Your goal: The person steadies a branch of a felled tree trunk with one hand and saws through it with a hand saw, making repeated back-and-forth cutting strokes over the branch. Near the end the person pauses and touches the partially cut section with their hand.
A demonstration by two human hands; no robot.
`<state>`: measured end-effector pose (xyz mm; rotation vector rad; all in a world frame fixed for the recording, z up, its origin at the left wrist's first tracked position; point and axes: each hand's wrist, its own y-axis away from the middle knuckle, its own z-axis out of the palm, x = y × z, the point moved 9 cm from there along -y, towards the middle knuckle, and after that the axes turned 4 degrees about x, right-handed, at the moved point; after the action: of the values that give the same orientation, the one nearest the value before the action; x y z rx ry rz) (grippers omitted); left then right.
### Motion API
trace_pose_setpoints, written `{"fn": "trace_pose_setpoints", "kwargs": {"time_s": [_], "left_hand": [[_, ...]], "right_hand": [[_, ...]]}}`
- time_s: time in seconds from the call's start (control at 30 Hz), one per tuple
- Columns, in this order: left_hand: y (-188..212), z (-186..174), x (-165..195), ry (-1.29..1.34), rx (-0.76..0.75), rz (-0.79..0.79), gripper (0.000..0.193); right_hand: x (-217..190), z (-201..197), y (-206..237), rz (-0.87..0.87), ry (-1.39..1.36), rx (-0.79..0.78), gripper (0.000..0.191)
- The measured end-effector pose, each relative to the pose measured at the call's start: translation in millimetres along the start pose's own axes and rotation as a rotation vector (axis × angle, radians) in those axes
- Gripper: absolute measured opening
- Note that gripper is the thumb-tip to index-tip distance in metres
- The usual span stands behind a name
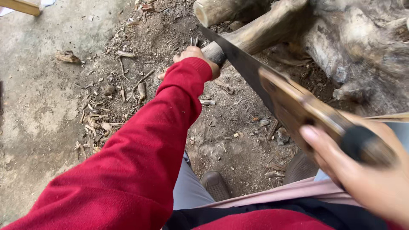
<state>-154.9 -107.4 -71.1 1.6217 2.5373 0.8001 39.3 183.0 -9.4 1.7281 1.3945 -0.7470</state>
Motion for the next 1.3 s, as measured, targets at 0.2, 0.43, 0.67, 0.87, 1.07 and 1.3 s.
{"fn": "trace_pose_setpoints", "kwargs": {"time_s": [0.2, 0.43, 0.67, 0.87, 1.07, 1.3], "left_hand": [[-3, -11, 8, -0.032, 0.081, 0.044, 0.094], [-4, -1, 4, -0.036, 0.044, 0.062, 0.090], [-11, -5, 8, -0.069, 0.064, 0.061, 0.095], [4, 0, 0, -0.024, -0.016, 0.049, 0.082], [2, -6, 7, -0.009, 0.070, 0.084, 0.094], [0, -5, 4, 0.004, 0.004, -0.014, 0.094]], "right_hand": [[-40, 25, -45, -0.138, -0.150, -0.074, 0.017], [-37, 29, -28, -0.151, -0.130, -0.102, 0.020], [-14, 7, -18, 0.032, -0.071, -0.019, 0.016], [-54, 55, -66, -0.310, -0.115, -0.091, 0.021], [15, -13, 15, 0.069, -0.115, -0.006, 0.013], [-48, 55, -77, -0.181, -0.209, -0.094, 0.018]]}}
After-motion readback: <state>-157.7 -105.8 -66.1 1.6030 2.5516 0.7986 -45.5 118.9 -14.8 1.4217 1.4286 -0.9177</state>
